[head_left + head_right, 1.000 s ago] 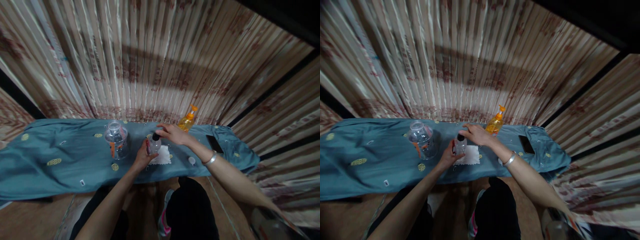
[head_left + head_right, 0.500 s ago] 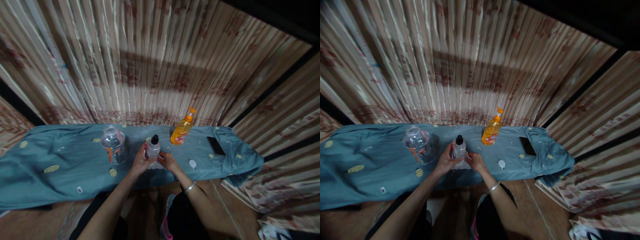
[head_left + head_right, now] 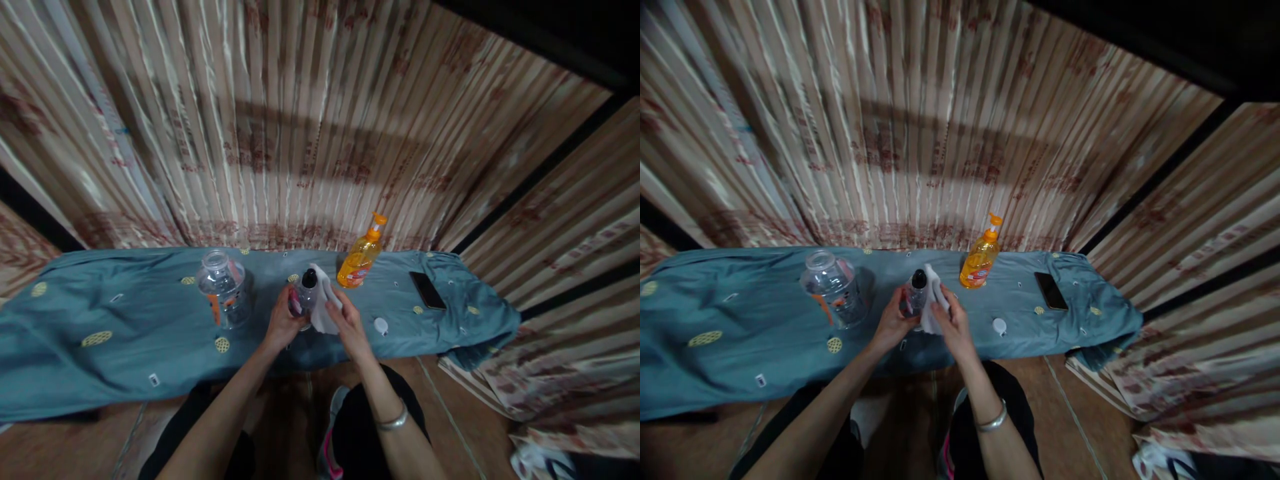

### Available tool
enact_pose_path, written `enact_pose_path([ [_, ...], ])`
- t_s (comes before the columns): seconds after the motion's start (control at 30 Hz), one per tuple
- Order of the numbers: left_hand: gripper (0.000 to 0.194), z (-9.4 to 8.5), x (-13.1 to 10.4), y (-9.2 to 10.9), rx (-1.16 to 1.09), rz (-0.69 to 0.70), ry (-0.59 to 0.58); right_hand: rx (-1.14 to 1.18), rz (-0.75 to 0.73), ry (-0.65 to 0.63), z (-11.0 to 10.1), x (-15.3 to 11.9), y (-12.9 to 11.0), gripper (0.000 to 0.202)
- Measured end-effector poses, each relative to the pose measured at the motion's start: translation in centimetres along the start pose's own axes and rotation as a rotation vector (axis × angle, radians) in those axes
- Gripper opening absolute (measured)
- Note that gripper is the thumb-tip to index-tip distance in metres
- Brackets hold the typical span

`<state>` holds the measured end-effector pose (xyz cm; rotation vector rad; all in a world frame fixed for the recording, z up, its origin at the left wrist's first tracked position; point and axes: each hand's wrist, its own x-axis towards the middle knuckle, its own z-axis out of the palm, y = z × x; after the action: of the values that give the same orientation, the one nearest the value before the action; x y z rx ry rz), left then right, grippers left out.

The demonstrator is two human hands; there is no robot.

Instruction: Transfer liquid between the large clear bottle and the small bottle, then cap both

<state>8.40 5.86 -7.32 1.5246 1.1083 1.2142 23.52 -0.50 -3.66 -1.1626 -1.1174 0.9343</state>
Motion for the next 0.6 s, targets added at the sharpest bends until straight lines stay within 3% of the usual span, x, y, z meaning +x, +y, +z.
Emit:
enact_pose_path([
  [0.1,0.067,-0.1,-0.1,0.0,0.001,-0.005,-0.017,-0.209,-0.201,-0.049,2.3,0.3,-1.0,0.056],
  [0.2,0.071,-0.3,-0.2,-0.5,0.002,-0.009,-0.036,-0.358,-0.292,-0.096,3.4,2.1,-1.8,0.058],
  [0.33,0.074,-0.2,-0.3,-1.3,0.008,-0.024,-0.064,-0.440,-0.291,-0.276,3.5,6.0,-3.4,0.057],
  [0.43,0.073,-0.2,-0.2,-1.4,0.020,-0.034,-0.073,-0.343,-0.244,-0.439,3.5,8.0,-4.2,0.049],
  [0.5,0.070,-0.2,-0.1,-1.1,0.037,-0.030,-0.066,-0.276,-0.237,-0.354,3.8,7.9,-3.9,0.057],
  [0.6,0.074,-0.1,0.0,-0.7,0.065,-0.007,-0.034,-0.240,-0.273,-0.105,4.3,5.4,-2.6,0.062],
])
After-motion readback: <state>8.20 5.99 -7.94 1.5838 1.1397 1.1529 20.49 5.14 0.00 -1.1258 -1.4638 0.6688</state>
